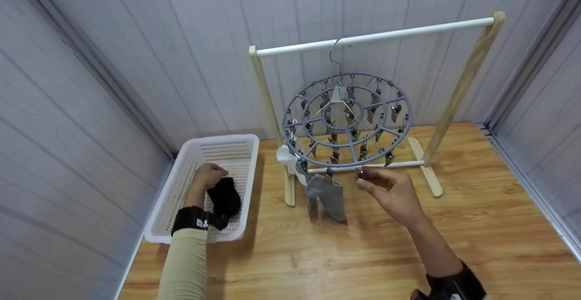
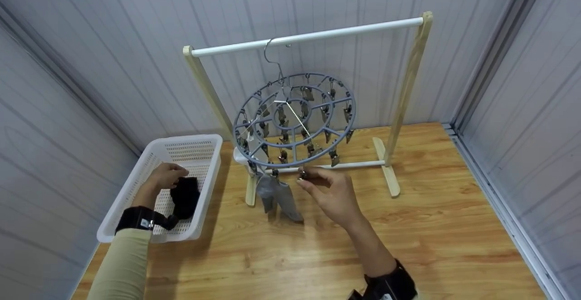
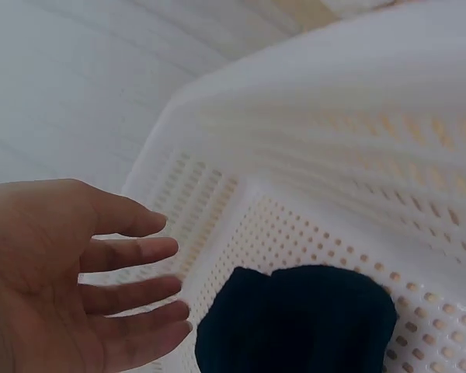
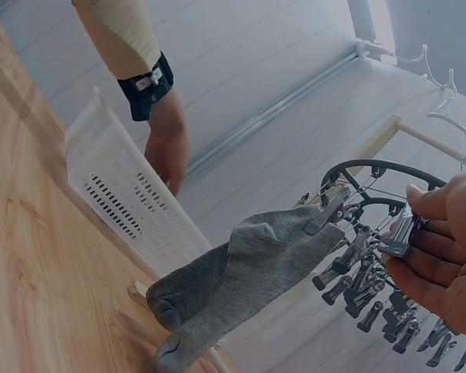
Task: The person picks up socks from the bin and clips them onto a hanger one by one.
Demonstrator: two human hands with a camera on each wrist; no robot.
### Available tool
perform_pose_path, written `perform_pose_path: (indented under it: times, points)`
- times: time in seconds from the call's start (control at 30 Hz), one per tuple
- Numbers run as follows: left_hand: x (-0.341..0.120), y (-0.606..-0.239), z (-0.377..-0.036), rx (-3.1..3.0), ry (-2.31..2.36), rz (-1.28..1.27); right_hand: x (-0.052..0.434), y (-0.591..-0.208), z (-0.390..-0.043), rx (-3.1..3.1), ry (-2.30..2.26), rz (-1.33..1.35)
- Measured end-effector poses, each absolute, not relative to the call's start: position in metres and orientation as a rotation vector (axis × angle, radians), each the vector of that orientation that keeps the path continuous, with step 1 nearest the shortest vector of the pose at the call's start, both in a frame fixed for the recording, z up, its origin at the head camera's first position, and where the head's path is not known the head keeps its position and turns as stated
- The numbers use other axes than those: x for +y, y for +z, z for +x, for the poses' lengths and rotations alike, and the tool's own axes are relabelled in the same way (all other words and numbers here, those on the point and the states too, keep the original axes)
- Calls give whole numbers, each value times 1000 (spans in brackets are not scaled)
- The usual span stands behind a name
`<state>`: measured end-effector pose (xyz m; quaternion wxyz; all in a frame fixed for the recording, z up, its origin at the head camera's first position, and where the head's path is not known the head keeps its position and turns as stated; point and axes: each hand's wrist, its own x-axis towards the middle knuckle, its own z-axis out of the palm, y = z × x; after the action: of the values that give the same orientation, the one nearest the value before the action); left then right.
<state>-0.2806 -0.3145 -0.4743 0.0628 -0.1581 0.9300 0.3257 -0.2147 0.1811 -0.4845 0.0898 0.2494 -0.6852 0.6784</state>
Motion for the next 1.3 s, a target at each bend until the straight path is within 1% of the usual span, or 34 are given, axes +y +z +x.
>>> perform_pose_path:
  times: [0.2, 0.47, 0.67, 0.87, 1.07, 1.3]
  points:
    - [-321, -483, -274, 2720, 1058, -539, 180, -486, -216, -2041, 1993, 773]
    - [-323, -492, -282, 2573, 1237, -529, 182, -486, -214, -2037, 1982, 759]
    - [-324, -497, -285, 2634, 1145, -548, 182, -485, -214, -2043, 1983, 753]
    - [-328, -503, -286, 2613, 1190, -621, 181, -483, -214, -2038, 1996, 737]
    - [-330, -498, -282, 2616, 1128, -692, 181, -482, -214, -2032, 1982, 749]
    - [-333, -498, -283, 2576, 1195, -691, 182, -484, -215, -2027, 1976, 760]
